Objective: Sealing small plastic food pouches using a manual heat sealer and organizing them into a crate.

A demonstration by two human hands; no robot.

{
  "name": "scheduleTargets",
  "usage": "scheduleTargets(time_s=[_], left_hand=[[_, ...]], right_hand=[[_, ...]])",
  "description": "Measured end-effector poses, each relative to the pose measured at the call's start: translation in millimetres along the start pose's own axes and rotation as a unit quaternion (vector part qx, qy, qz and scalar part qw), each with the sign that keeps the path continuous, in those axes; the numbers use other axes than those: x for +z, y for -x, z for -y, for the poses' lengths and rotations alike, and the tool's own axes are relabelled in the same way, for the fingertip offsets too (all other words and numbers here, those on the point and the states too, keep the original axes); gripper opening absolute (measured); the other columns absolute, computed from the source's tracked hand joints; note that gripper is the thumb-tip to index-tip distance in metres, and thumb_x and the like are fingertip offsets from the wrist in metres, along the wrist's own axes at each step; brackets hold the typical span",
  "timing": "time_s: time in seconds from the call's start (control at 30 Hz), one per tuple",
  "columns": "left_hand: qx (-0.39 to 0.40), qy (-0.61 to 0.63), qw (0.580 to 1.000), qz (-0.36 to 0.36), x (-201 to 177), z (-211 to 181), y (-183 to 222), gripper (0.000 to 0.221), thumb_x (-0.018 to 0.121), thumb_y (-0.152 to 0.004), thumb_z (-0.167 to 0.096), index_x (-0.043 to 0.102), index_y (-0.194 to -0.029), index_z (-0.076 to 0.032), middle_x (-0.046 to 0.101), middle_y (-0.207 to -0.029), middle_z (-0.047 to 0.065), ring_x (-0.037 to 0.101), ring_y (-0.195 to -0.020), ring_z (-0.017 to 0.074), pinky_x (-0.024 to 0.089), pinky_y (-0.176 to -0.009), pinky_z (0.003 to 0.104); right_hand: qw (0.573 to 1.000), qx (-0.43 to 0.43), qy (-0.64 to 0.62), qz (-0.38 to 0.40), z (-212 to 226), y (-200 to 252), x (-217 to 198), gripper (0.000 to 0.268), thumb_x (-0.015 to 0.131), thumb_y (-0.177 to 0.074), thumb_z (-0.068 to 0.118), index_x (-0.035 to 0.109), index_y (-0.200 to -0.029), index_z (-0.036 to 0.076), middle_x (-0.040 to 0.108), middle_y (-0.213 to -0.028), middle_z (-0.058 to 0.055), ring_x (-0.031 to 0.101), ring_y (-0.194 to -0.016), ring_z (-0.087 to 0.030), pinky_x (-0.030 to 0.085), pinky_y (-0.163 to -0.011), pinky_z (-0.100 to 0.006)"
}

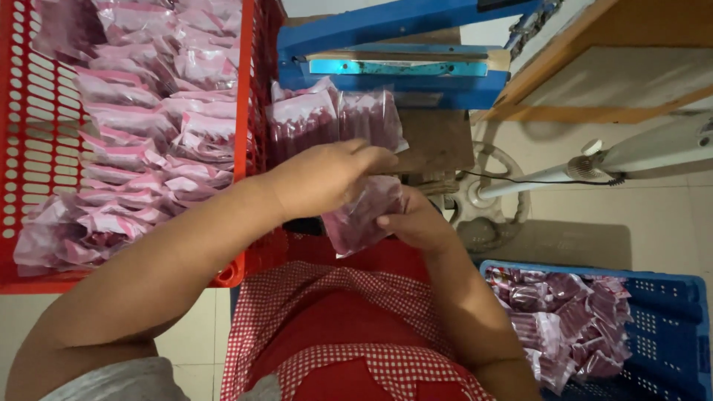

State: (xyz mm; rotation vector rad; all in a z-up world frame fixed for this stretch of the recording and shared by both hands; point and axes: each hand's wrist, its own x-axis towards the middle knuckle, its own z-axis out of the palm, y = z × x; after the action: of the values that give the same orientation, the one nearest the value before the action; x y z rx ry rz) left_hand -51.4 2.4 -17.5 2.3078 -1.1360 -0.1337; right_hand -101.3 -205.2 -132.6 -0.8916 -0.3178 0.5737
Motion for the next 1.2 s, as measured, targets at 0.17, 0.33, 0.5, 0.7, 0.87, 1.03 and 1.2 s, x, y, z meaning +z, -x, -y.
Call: scheduleTargets(time_s=[0.17, 0.33, 0.5, 0.7, 0.87, 1.03, 1.2], left_hand=[[-0.026, 0.093, 0.994, 0.055, -5.6, -8.0, -7.1, 0.037, 0.065, -0.089, -0.009, 0.066, -0.126, -0.01, 0.066, -0.112, 0.016, 0.07, -0.1, 0.0401, 0.058, -0.086, 0.048], [-0.055, 0.101, 0.993, -0.005, 13.1, 9.0, -8.8, 0.021, 0.067, -0.097, -0.027, 0.07, -0.113, -0.014, 0.069, -0.102, 0.01, 0.072, -0.097, 0.0343, 0.059, -0.085, 0.043], [-0.15, 0.157, 0.973, -0.083, 6.9, 7.3, -13.0, 0.022, 0.067, -0.098, -0.02, 0.069, -0.118, -0.013, 0.075, -0.107, 0.014, 0.072, -0.105, 0.0353, 0.058, -0.089, 0.046], [-0.264, 0.305, 0.915, -0.005, -12.5, -8.9, -15.6, 0.086, 0.091, -0.075, -0.033, 0.048, -0.144, -0.007, 0.072, -0.117, 0.02, 0.072, -0.104, 0.031, 0.058, -0.09, 0.041], [-0.302, 0.503, 0.772, -0.244, 31.0, -0.5, -35.3, 0.025, 0.087, -0.078, -0.006, 0.072, -0.099, -0.002, 0.072, -0.072, 0.001, 0.066, -0.064, 0.0062, 0.05, -0.059, 0.016], [-0.244, 0.466, 0.796, -0.298, 24.9, -4.2, -40.1, 0.009, 0.081, -0.085, -0.002, 0.074, -0.09, -0.004, 0.062, -0.063, -0.003, 0.058, -0.06, 0.0028, 0.043, -0.057, 0.015], [-0.202, 0.398, 0.838, -0.312, 13.9, -9.5, -43.0, 0.002, 0.078, -0.092, -0.008, 0.077, -0.093, -0.008, 0.054, -0.066, -0.004, 0.051, -0.063, 0.0057, 0.042, -0.059, 0.018]], right_hand=[[0.999, 0.0, 0.017, 0.033, -8.3, -0.8, -13.8, 0.039, 0.079, -0.085, 0.002, 0.067, -0.122, -0.002, 0.074, -0.116, -0.018, 0.072, -0.108, -0.03, 0.063, -0.086, -0.052], [0.999, 0.008, 0.028, 0.029, 12.3, 0.2, 0.6, 0.036, 0.075, -0.089, 0.002, 0.067, -0.124, 0.0, 0.075, -0.115, -0.017, 0.074, -0.105, -0.031, 0.064, -0.08, -0.055], [0.999, 0.018, -0.001, -0.033, -3.3, 8.3, -37.8, 0.042, 0.073, -0.086, -0.008, 0.062, -0.126, -0.009, 0.074, -0.107, -0.026, 0.076, -0.095, -0.04, 0.063, -0.07, -0.063], [0.987, -0.129, 0.002, -0.099, 45.1, 6.9, -33.9, 0.032, 0.072, -0.083, -0.01, 0.064, -0.113, -0.014, 0.072, -0.098, -0.029, 0.076, -0.09, -0.042, 0.063, -0.073, -0.063], [0.974, -0.195, -0.016, -0.112, 61.0, 4.3, -9.2, 0.038, 0.069, -0.085, -0.008, 0.063, -0.123, -0.008, 0.071, -0.115, -0.028, 0.071, -0.111, -0.041, 0.057, -0.094, -0.062], [0.943, -0.216, 0.081, -0.238, 70.7, 6.1, 2.6, 0.02, 0.067, -0.1, 0.021, 0.067, -0.103, 0.001, 0.071, -0.085, -0.013, 0.072, -0.08, -0.023, 0.06, -0.076, -0.042], [0.864, -0.205, 0.267, -0.374, 76.2, 4.5, -8.6, 0.02, 0.069, -0.101, 0.023, 0.069, -0.092, 0.006, 0.059, -0.059, -0.006, 0.058, -0.042, -0.014, 0.045, -0.035, -0.026]])
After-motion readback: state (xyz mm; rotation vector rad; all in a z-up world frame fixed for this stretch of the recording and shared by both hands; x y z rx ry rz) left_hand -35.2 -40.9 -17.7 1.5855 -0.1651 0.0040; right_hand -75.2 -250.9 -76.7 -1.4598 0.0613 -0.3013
